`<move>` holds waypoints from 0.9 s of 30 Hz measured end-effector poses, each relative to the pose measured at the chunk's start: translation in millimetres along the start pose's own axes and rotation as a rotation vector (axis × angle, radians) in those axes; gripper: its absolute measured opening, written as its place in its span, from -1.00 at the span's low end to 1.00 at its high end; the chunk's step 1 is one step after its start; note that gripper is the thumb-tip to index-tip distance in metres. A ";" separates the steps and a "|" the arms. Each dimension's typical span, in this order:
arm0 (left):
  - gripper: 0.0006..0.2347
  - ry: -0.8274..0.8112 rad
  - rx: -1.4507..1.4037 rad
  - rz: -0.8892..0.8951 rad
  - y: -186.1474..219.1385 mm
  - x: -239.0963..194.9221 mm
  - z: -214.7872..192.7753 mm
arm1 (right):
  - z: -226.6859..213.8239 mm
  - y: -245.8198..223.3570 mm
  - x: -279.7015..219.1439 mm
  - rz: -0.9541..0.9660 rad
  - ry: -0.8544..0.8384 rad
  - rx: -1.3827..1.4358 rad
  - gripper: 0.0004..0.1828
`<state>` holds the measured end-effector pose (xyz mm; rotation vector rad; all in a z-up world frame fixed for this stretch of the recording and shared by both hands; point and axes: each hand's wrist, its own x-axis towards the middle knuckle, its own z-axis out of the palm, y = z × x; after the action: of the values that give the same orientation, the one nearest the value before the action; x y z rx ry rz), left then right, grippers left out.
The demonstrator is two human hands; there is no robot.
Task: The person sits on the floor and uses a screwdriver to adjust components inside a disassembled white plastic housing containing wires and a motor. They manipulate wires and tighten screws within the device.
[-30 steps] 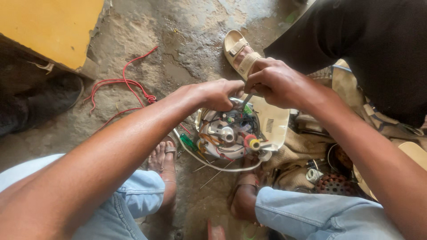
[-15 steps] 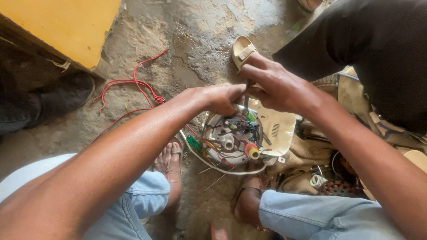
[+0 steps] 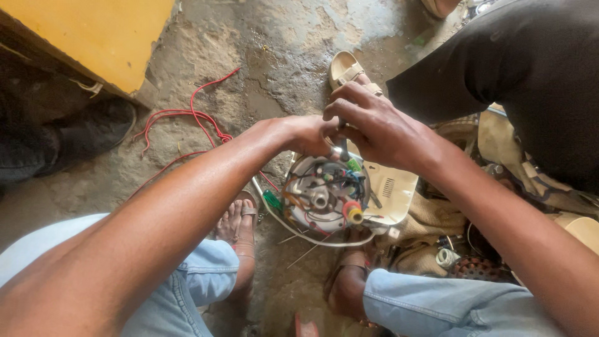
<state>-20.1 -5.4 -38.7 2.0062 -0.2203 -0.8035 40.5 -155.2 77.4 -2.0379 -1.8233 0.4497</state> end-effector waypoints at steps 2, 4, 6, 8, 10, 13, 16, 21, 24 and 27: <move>-0.48 0.024 -0.021 -0.036 1.6 -3.1 -2.6 | 1.4 0.5 0.5 0.029 -0.021 -0.003 -0.68; -0.44 0.045 -0.115 -0.099 4.9 -7.0 -4.6 | 2.7 2.1 2.3 0.034 -0.006 -0.039 -0.65; -0.41 -0.026 -0.195 -0.040 9.7 -9.8 -5.2 | 4.5 5.2 4.0 0.048 0.003 -0.048 -0.62; -0.40 -0.071 -0.204 -0.024 13.8 -12.2 -5.0 | 7.4 8.9 4.1 0.070 0.007 -0.028 -0.58; -0.45 -0.092 -0.144 -0.053 16.0 -14.2 -4.2 | 10.6 12.1 0.6 0.085 0.015 -0.043 -0.59; -0.42 -0.068 -0.391 -0.170 14.8 -15.7 -3.5 | 15.6 15.4 -7.5 0.309 0.026 -0.017 -0.66; -0.43 -0.068 -0.436 -0.069 11.1 -14.8 -6.1 | 7.7 19.7 -21.9 0.612 -0.028 -0.098 -0.79; -0.46 0.007 -0.454 -0.029 9.4 -12.5 -6.7 | -5.3 13.4 -59.5 1.085 -0.457 0.090 -0.65; -0.47 0.015 -0.369 -0.073 14.9 -7.4 -5.0 | 3.9 0.4 -78.8 0.988 -0.595 0.358 -0.56; -0.45 0.005 -0.340 -0.056 17.9 -4.5 -5.1 | 0.4 1.9 -87.1 0.927 -0.594 0.491 -0.55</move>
<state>-17.6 -9.6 -20.2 1.6999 -0.0213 -0.8118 32.2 -241.8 75.5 -2.3802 -0.6999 1.6950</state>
